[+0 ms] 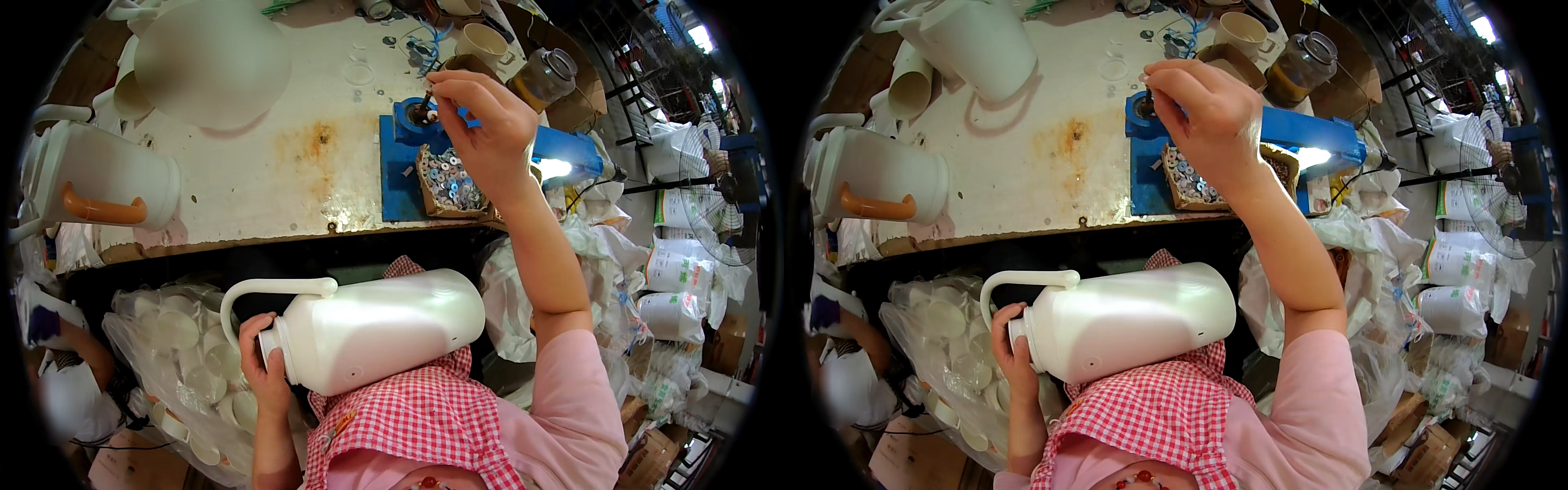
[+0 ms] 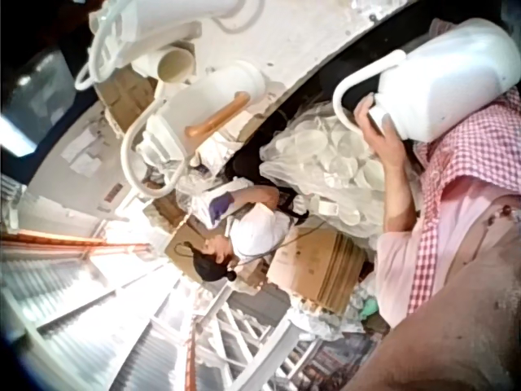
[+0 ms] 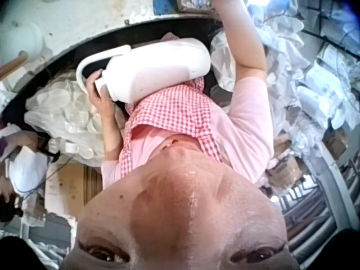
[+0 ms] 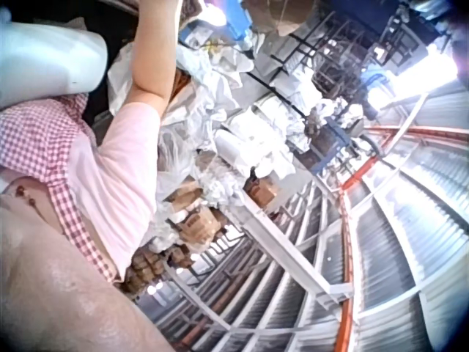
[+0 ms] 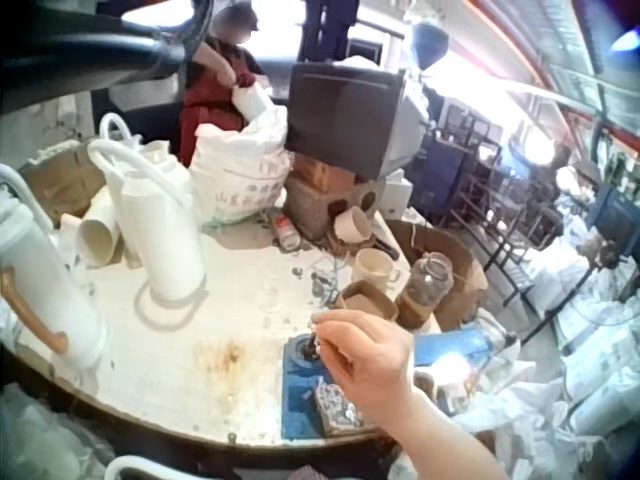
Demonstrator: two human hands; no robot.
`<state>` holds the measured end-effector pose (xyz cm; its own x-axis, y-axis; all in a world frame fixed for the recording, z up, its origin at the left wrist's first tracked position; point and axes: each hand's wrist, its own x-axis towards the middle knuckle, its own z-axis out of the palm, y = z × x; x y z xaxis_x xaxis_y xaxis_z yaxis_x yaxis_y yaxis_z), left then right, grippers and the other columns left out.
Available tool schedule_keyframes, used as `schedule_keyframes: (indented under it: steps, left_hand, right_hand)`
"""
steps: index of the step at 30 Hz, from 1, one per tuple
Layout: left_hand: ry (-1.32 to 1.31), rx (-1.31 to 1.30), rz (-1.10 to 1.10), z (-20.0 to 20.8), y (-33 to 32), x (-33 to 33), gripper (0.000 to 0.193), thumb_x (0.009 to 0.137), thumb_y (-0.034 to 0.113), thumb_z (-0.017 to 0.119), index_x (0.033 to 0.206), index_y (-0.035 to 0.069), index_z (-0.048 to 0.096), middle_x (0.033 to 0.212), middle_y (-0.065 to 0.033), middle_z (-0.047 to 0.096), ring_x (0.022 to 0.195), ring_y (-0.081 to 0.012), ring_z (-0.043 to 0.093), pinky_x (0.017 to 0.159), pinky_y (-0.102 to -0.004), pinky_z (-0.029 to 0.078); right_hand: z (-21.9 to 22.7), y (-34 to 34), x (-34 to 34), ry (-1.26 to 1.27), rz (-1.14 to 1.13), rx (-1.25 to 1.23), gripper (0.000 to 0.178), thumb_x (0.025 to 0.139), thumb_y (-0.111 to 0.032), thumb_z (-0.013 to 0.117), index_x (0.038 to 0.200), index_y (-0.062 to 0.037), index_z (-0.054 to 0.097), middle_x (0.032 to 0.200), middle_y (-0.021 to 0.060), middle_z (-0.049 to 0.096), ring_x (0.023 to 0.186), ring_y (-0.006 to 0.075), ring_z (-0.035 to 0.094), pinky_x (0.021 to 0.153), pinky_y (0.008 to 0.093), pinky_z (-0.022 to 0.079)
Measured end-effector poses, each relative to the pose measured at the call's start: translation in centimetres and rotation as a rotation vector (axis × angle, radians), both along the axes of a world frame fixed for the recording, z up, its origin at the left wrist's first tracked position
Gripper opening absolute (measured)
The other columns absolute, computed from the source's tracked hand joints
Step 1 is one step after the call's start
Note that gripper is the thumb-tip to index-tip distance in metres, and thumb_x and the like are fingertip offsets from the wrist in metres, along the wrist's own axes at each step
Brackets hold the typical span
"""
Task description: The person attaches handles to plastic thermal bottles, inserts structural components, handles small metal rivets on a mounting block, and puts finished containers aside into plastic bags.
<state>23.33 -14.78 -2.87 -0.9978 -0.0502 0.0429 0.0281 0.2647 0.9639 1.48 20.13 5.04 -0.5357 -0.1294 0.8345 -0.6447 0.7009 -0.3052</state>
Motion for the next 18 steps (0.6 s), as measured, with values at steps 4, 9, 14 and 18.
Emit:
schedule_keyframes:
  steps: [4,9,14,18]
  left_hand:
    - [0.081,-0.020,0.031,-0.3,0.0,0.2,0.044,0.090,0.029,0.059,0.122,-0.001,0.058,0.122,-0.0170,0.056,0.115,-0.0278,0.054,0.104,-0.0383,0.040]
    - [0.120,-0.035,0.054,-0.4,0.2,0.1,0.037,0.091,0.023,0.056,0.118,-0.002,0.059,0.119,-0.0167,0.057,0.110,-0.0276,0.055,0.101,-0.0385,0.042]
    - [0.219,-0.071,0.190,0.4,-0.4,-0.7,0.027,0.094,0.018,0.050,0.110,-0.002,0.059,0.112,-0.0155,0.059,0.104,-0.0258,0.056,0.096,-0.0378,0.044]
    - [0.193,-0.008,0.530,4.3,-4.7,-0.8,0.028,0.099,0.020,0.043,0.108,-0.001,0.059,0.106,-0.0133,0.061,0.098,-0.0242,0.061,0.090,-0.0375,0.049]
  right_hand:
    - [0.0,0.5,-0.6,0.164,-0.065,0.274,0.013,0.074,-0.004,0.075,0.083,-0.0091,0.067,0.094,0.0007,0.074,0.071,0.0194,0.070,0.057,0.0296,0.053]
    - [-0.2,0.9,-0.9,0.211,-0.083,0.406,0.012,0.073,-0.005,0.073,0.081,-0.0089,0.066,0.094,-0.0004,0.074,0.069,0.0172,0.069,0.056,0.0293,0.053]
    - [0.2,0.0,1.1,0.070,-0.026,0.056,0.006,0.082,-0.008,0.073,0.082,-0.0065,0.067,0.090,0.0047,0.073,0.070,0.0235,0.069,0.059,0.0308,0.053]
    - [-1.3,0.8,8.5,-0.756,-0.015,-0.109,0.022,0.092,-0.022,0.069,0.093,-0.0008,0.068,0.093,0.0136,0.073,0.077,0.0289,0.070,0.067,0.0372,0.054]
